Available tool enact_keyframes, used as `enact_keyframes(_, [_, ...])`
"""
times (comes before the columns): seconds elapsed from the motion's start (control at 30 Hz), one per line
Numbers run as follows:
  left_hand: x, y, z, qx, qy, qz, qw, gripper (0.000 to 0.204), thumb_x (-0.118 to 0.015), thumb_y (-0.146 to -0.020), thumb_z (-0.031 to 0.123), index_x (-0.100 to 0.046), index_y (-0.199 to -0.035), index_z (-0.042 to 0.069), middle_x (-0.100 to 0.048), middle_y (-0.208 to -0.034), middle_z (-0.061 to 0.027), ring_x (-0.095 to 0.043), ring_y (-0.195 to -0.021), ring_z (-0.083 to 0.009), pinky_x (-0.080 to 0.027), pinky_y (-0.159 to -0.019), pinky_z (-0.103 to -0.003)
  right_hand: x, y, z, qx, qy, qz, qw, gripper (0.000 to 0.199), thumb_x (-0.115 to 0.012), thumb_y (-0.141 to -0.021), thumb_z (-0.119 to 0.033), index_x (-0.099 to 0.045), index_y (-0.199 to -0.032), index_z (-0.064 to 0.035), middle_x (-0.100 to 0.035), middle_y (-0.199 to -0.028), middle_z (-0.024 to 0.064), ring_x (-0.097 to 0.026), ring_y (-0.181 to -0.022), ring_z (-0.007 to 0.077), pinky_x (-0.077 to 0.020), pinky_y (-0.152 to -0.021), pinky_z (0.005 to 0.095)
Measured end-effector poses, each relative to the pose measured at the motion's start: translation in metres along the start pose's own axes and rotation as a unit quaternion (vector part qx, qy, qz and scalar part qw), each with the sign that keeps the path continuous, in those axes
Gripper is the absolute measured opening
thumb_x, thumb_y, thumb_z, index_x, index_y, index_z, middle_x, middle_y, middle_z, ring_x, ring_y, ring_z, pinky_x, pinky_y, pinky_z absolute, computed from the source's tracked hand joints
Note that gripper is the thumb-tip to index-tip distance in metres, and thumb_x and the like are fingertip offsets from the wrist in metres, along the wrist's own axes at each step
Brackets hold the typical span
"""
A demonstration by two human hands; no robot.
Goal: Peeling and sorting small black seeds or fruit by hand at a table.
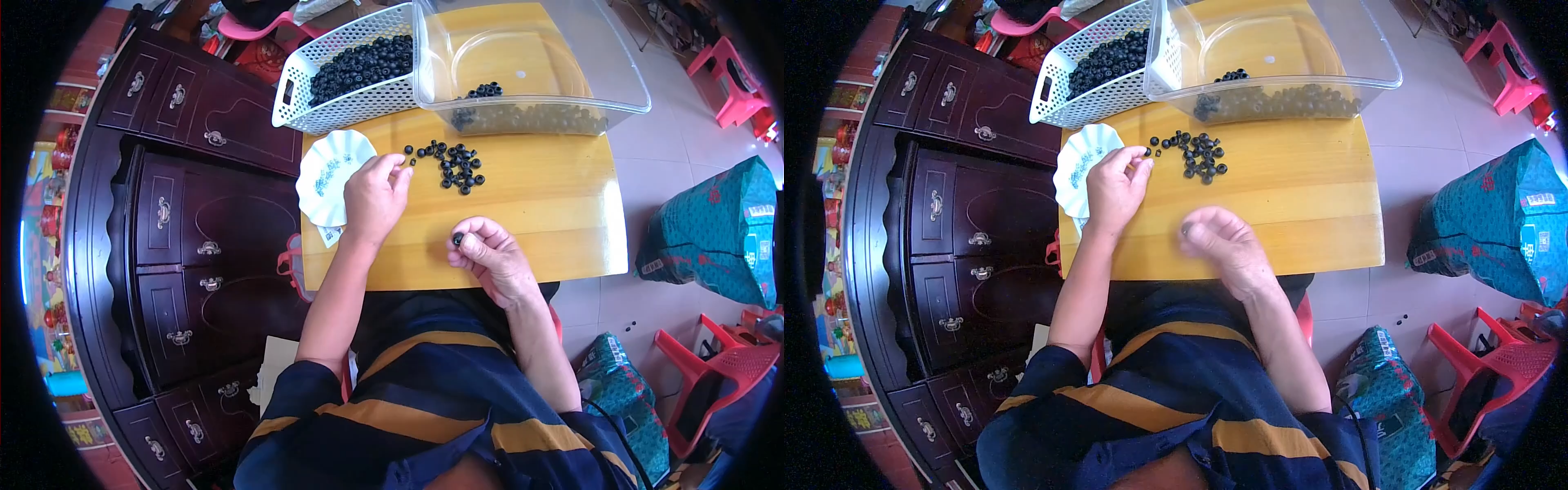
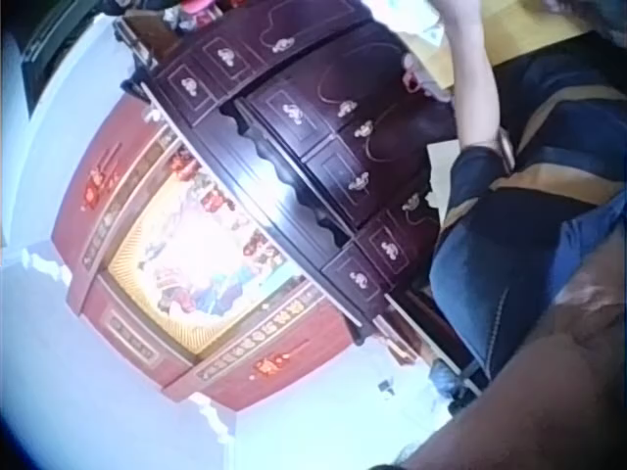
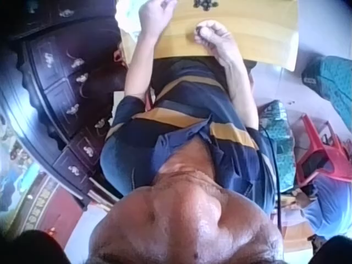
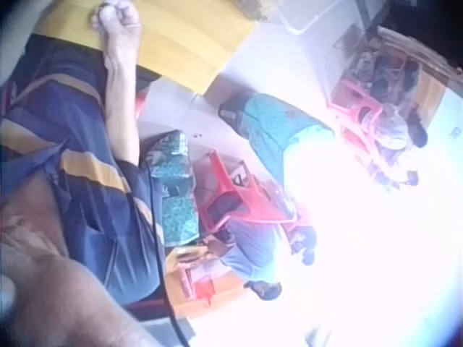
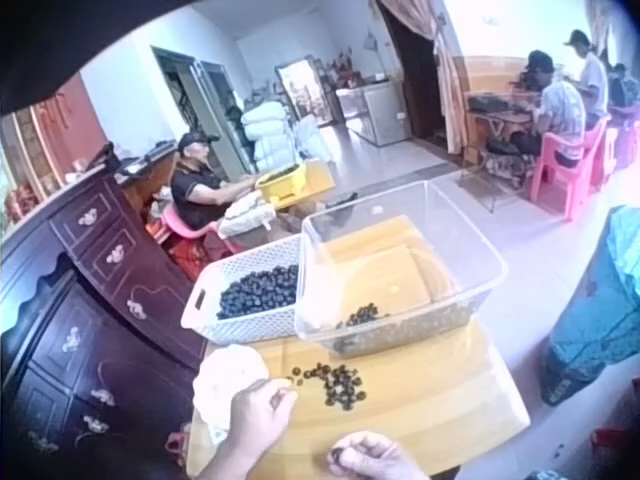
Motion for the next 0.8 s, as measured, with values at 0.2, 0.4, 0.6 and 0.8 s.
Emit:
enact_keyframes(0.2, [-0.018,-0.01,-0.007,-0.003,-0.094,-0.023,0.995,0.015,-0.075,-0.083,0.012,-0.073,-0.094,0.003,-0.072,-0.084,-0.0122,-0.07,-0.072,-0.0271,-0.055,-0.066,-0.037,0.0,-0.001,0.001,-0.002,-0.001,-0.011,1.0,0.016,-0.069,-0.095,-0.011,-0.065,-0.109,-0.0061,-0.071,-0.101,0.0075,-0.07,-0.087,0.014,-0.0575,-0.08,0.0271])
enact_keyframes(0.4, [-0.026,-0.014,-0.008,0.001,-0.124,-0.045,0.991,0.011,-0.073,-0.084,0.014,-0.073,-0.089,0.005,-0.07,-0.082,-0.0116,-0.069,-0.073,-0.029,-0.055,-0.067,-0.04,0.001,-0.001,0.0,-0.002,-0.007,-0.009,1.0,0.015,-0.069,-0.095,-0.011,-0.065,-0.109,-0.0065,-0.072,-0.101,0.0074,-0.07,-0.087,0.0135,-0.0576,-0.081,0.0269])
enact_keyframes(0.6, [-0.022,-0.003,-0.007,-0.037,-0.106,-0.034,0.993,0.011,-0.071,-0.084,0.011,-0.069,-0.093,0.005,-0.069,-0.08,-0.013,-0.068,-0.071,-0.0293,-0.055,-0.066,-0.039,0.004,-0.002,0.001,0.008,-0.018,0.019,1.0,0.016,-0.068,-0.096,-0.011,-0.065,-0.111,-0.0062,-0.072,-0.101,0.0066,-0.069,-0.086,0.0126,-0.0576,-0.08,0.0259])
enact_keyframes(0.8, [0.004,0.028,0.029,0.102,0.194,-0.106,0.97,0.007,-0.07,-0.085,-0.001,-0.067,-0.09,0.001,-0.07,-0.077,-0.0068,-0.068,-0.066,-0.0129,-0.053,-0.06,-0.026,0.001,-0.001,0.001,0.024,-0.024,0.052,0.998,0.017,-0.068,-0.096,-0.012,-0.066,-0.113,-0.006,-0.072,-0.099,0.0058,-0.069,-0.085,0.0124,-0.0575,-0.079,0.0255])
Point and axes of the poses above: each hand's wrist, its own y-axis away from the middle knuckle, its own x-axis out of the back of the hand, z = x × y, the point moved 1 cm from there along -y, towards the middle knuckle
